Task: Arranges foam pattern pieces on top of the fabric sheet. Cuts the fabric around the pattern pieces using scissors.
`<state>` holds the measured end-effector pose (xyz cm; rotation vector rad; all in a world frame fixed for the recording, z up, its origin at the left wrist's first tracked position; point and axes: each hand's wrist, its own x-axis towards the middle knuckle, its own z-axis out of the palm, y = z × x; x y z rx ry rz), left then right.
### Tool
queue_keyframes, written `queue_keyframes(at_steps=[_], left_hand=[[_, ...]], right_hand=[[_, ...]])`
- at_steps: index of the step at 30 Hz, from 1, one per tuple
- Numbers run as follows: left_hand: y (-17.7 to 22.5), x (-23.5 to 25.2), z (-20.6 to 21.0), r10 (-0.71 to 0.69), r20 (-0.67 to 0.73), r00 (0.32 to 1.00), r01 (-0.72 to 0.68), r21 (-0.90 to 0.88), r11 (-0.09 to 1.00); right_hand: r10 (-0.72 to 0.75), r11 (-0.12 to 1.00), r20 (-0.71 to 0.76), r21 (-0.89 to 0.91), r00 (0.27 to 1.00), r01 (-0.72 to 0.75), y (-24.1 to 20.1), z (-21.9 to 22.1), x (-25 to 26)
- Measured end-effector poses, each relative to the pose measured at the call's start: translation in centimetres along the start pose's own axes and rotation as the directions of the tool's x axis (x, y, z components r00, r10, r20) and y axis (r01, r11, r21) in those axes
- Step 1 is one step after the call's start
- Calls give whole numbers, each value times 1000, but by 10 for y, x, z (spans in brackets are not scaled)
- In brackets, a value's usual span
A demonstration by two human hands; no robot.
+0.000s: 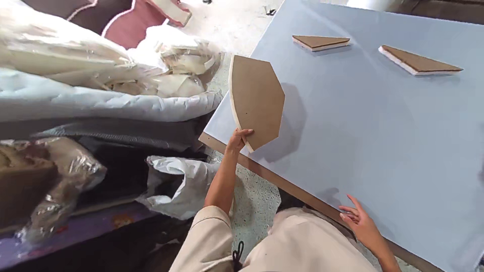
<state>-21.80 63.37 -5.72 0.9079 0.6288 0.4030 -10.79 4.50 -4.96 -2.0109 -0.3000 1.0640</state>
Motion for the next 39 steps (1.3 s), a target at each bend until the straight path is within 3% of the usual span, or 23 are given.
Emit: queue_keyframes(at_steps=[2, 4, 6, 8, 10, 12, 14, 16, 18, 19, 21, 23, 24, 26, 28, 31, 33, 35, 37, 39], left_hand=[[16, 25, 1, -36, -20, 999, 37, 75, 996], [26, 40, -2, -84, -202, 976, 144, 305, 941], [18, 32, -6, 95, -421, 902, 209, 619, 757], [12, 1, 0, 336, -363, 869, 158, 847, 507], [-2, -39, 19, 492, -215, 844, 57, 947, 317], [-33, -80, 47, 492, -169, 854, -10, 940, 340], [-83, -112, 84, 401, -87, 912, -102, 899, 426], [-129, -139, 139, 246, 120, 962, -228, 849, 476], [-160, -166, 190, 62, 400, 914, -366, 753, 547], [-172, -178, 211, -39, 551, 834, -434, 697, 571], [-183, -188, 244, -260, 756, 601, -576, 635, 514], [-195, -184, 268, -386, 824, 414, -732, 554, 396], [-199, -178, 277, -422, 826, 373, -779, 526, 341], [-198, -165, 300, -464, 796, 388, -813, 533, 234], [-192, -154, 338, -489, 743, 457, -807, 578, 124], [-194, -152, 402, -470, 673, 571, -766, 642, -12], [-211, -159, 445, -396, 686, 610, -754, 656, -26], [-240, -171, 479, -349, 739, 576, -786, 619, 14], [-273, -188, 506, -406, 763, 503, -813, 577, 78], [-301, -209, 527, -530, 732, 427, -817, 563, 120]], right_hand=[[32, 999, -12, -41, 999, -33, -1, -7, -4], [72, 995, -21, -63, 997, -73, -2, -12, -7], [107, 990, -44, -90, 993, -111, -1, -25, -12], [116, 988, -110, -86, 987, -126, 0, -37, -14], [120, 990, -190, -51, 974, -132, 5, -43, -23], [120, 992, -264, 4, 957, -123, 13, -50, -35], [143, 988, -419, 115, 897, -103, 25, -70, -54], [233, 950, -660, 312, 714, -21, 49, -105, -85], [383, 864, -821, 481, 423, 152, 80, -150, -121], [449, 823, -850, 513, 275, 243, 97, -176, -140], [549, 776, -835, 523, 31, 352, 138, -226, -180], [598, 778, -790, 533, -134, 333, 184, -269, -225], [602, 787, -778, 541, -179, 297, 202, -287, -246], [560, 826, -799, 519, -219, 221, 237, -332, -275], [538, 842, -819, 512, -197, 170, 264, -386, -291], [629, 776, -763, 608, -147, 169, 292, -455, -289], [709, 705, -686, 687, -161, 175, 298, -486, -280], [750, 661, -631, 707, -197, 253, 298, -502, -272], [736, 666, -638, 623, -226, 410, 299, -509, -264], [732, 595, -659, 496, -173, 632, 297, -518, -251]])
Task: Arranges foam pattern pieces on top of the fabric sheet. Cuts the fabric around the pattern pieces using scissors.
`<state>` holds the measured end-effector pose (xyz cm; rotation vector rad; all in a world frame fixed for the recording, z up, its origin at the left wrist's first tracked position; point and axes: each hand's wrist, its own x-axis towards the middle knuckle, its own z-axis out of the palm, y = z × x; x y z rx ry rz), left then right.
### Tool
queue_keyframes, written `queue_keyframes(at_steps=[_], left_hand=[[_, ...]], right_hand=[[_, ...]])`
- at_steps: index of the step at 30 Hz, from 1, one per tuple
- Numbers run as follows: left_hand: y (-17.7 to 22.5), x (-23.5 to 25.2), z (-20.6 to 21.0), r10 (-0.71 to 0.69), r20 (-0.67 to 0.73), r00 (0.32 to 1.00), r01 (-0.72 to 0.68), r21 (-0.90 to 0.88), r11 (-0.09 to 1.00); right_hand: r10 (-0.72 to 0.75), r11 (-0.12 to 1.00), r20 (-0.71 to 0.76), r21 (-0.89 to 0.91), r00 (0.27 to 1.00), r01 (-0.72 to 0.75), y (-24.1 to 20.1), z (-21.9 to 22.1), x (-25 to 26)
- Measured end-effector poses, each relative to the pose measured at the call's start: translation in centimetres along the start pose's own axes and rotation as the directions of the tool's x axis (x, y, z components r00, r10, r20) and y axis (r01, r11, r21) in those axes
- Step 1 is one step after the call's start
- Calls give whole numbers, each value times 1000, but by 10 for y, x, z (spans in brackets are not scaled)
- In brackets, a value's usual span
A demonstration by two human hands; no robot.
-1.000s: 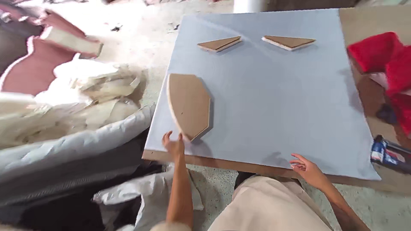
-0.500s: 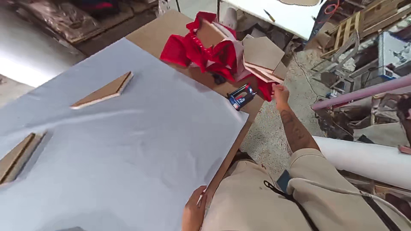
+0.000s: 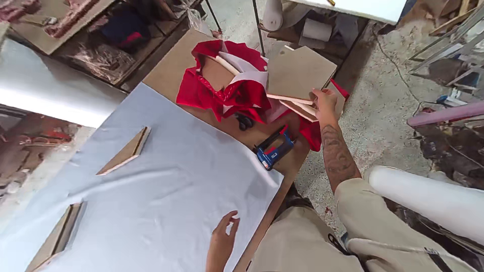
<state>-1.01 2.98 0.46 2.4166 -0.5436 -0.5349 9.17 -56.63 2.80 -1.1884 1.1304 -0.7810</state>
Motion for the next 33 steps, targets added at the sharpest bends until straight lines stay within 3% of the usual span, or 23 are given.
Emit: queue_keyframes(at_steps=[3, 5, 8, 13, 15, 17, 20, 23, 25, 27, 29, 31, 33], left_hand=[[28, 15, 25, -25, 224, 974, 23, 11, 1000], [39, 25, 34, -25, 268, 963, 16, 35, 999], [47, 32, 39, -27, 262, 965, 17, 41, 999], [54, 43, 38, 19, 144, 989, -15, -30, 999], [59, 53, 37, 53, 111, 992, -41, -106, 993], [72, 70, 36, 68, 98, 993, -37, -291, 956], [109, 84, 37, 36, 148, 988, 82, -719, 690], [126, 82, 36, 15, 43, 999, 34, -926, 376], [123, 69, 38, -199, -50, 979, -27, -993, 116], [102, 51, 34, -481, -35, 876, -123, -981, -153], [63, 23, 20, -605, -35, 795, -219, -948, -233], [11, -5, -2, -664, -88, 742, -284, -939, -192], [-44, -29, -26, -721, -158, 674, -326, -940, -98]], right_hand=[[122, 909, 115, 385, 986, -158, 6, 22, 0], [173, 820, 212, 510, 962, -260, 4, 29, 1], [149, 820, 303, 494, 941, -289, 10, 9, -19], [-123, 785, 391, 600, 912, -152, 32, -45, -42], [-161, 766, 462, 616, 872, -185, 32, -62, -55], [-169, 785, 560, 574, 811, -232, 32, -71, -73], [-79, 859, 744, 388, 663, -333, 37, -61, -125], [75, 852, 878, 190, 472, -488, 56, -26, -205], [180, 861, 915, 31, 362, -508, 73, -10, -254], [186, 931, 957, -100, 222, -351, 90, 3, -289], [210, 977, 977, -208, 36, -47, 103, 16, -310], [278, 956, 954, -263, -111, 130, 118, 25, -326], [330, 936, 933, -303, -142, 182, 129, 28, -336]])
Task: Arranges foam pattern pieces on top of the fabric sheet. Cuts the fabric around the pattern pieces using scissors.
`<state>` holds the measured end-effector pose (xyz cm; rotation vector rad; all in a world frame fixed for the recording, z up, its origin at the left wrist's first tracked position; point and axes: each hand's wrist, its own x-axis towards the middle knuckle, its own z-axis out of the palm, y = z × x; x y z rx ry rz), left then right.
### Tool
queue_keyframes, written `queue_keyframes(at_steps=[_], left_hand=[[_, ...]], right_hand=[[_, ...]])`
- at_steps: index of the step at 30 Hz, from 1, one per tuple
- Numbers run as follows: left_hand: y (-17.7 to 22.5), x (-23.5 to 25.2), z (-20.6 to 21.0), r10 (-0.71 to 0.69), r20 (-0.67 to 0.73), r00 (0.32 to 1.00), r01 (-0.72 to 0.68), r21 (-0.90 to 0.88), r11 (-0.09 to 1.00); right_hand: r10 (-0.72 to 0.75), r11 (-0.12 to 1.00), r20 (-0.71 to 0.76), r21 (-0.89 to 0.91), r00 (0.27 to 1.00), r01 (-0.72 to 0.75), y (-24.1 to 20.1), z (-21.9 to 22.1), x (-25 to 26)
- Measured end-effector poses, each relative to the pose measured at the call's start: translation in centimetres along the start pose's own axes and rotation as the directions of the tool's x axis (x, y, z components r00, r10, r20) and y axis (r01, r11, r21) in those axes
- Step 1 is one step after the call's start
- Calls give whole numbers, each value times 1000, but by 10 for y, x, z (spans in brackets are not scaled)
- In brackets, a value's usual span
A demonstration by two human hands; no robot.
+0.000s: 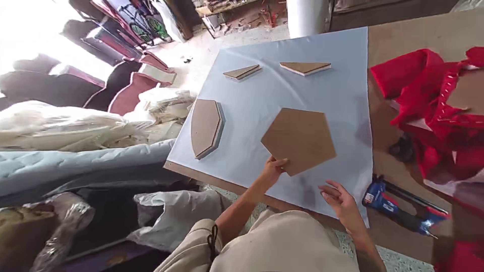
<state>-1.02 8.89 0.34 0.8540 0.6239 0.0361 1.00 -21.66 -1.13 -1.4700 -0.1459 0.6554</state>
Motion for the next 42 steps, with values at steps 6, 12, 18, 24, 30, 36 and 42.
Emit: queue_keyframes(at_steps=[6, 12, 18, 24, 30, 36, 42], left_hand=[[133, 116, -92, 137, -25, 990, -131, 168, 977], [158, 162, -148, 93, -249, 964, 96, 651, 753], [34, 59, -125, 73, 13, 997, -55, 793, 606], [-77, -26, -18, -113, 170, 979, -66, 787, 614], [-111, -35, 56, -250, 484, 839, -388, 853, 349], [-146, -34, 148, -318, 580, 750, -470, 805, 362], [-200, -53, 225, -491, 511, 706, -239, 824, 514]], right_hand=[[83, 995, -194, -34, 977, -91, 1, 15, 6], [-28, 854, -612, -426, 791, -299, 6, -24, -51], [-195, 849, -981, -171, 4, -500, -7, -175, -177], [43, 899, -997, 69, -69, -432, -6, -337, -208], [314, 939, -947, 300, 61, -168, -1, -346, -218], [110, 937, -992, 84, 60, -338, -13, -311, -186], [168, 971, -960, 123, 224, -204, -8, -313, -156]])
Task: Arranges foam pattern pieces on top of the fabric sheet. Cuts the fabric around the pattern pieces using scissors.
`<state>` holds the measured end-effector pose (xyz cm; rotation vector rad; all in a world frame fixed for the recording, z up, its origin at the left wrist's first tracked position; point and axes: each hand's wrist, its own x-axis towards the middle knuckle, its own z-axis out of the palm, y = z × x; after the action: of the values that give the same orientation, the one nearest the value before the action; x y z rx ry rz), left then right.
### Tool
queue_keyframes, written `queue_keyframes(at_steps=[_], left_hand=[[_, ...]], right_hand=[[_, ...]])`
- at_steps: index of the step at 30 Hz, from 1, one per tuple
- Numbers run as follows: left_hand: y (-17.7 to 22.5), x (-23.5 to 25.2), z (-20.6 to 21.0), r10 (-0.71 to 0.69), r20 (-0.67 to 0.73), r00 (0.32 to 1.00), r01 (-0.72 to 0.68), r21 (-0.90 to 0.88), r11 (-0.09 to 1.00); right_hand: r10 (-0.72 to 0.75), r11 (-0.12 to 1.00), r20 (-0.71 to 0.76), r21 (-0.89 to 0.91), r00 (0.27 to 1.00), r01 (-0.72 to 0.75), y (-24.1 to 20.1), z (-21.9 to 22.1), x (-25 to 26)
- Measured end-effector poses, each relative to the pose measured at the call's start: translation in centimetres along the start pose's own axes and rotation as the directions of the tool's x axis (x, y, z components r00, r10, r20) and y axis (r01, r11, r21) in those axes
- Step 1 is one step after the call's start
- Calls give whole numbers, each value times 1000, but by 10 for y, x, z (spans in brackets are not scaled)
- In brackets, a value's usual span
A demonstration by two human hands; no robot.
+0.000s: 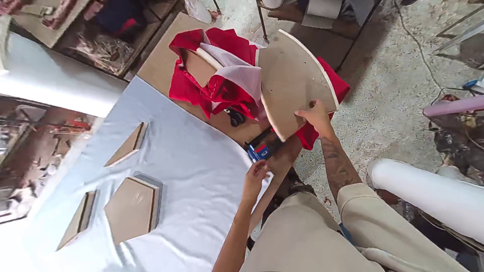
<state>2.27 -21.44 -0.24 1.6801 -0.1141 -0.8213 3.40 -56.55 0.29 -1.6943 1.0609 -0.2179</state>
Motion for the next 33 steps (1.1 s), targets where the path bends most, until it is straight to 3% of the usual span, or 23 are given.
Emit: queue_keyframes(at_steps=[3, 5, 7, 9, 12, 15, 18, 20, 22, 27, 29, 31, 32, 33], left_hand=[[16, 27, 27, -49, 7, 999, 49, -166, 985], [32, 41, 37, -4, 19, 1000, 9, -271, 963], [41, 50, 41, 132, 57, 990, -115, -233, 966], [42, 43, 45, 194, 86, 977, -187, -81, 979], [33, 12, 43, 179, 111, 978, -183, 25, 983], [4, -34, 28, 168, 173, 970, -157, -78, 985], [-27, -85, -11, 164, 126, 978, -145, -148, 978], [-48, -120, -49, 178, 20, 984, -172, -176, 969], [-68, -157, -93, 175, -134, 975, -200, -208, 957], [-126, -257, -192, 101, -503, 858, -285, -304, 909], [-141, -288, -218, 159, -534, 830, -385, -344, 856], [-148, -308, -234, 295, -504, 812, -518, -388, 762], [-148, -317, -238, 360, -487, 796, -574, -418, 705], [-146, -326, -241, 409, -475, 779, -614, -449, 649]], right_hand=[[-5, 991, 287, 127, 958, -33, -7, 31, -17], [-108, 969, 361, 246, 926, 17, -9, 60, -35], [-159, 917, 392, 398, 906, -11, -13, 82, -55], [-64, 919, 355, 386, 933, -83, -13, 103, -69], [70, 910, 210, 387, 975, -149, -4, 130, -60], [2, 799, 333, 566, 943, -202, -4, 124, -53], [-75, 755, 355, 630, 932, -179, -13, 100, -75], [-107, 721, 316, 678, 943, -145, -3, 75, -113], [-197, 760, 308, 648, 931, -53, 21, 55, -162], [-442, 818, 386, 544, 809, 187, 77, 31, -251], [-417, 857, 464, 488, 781, 168, 57, 42, -280], [-288, 947, 539, 283, 791, 152, 14, 70, -314], [-300, 954, 631, 208, 716, 216, 0, 88, -325], [-399, 916, 696, 264, 597, 303, 0, 112, -326]])
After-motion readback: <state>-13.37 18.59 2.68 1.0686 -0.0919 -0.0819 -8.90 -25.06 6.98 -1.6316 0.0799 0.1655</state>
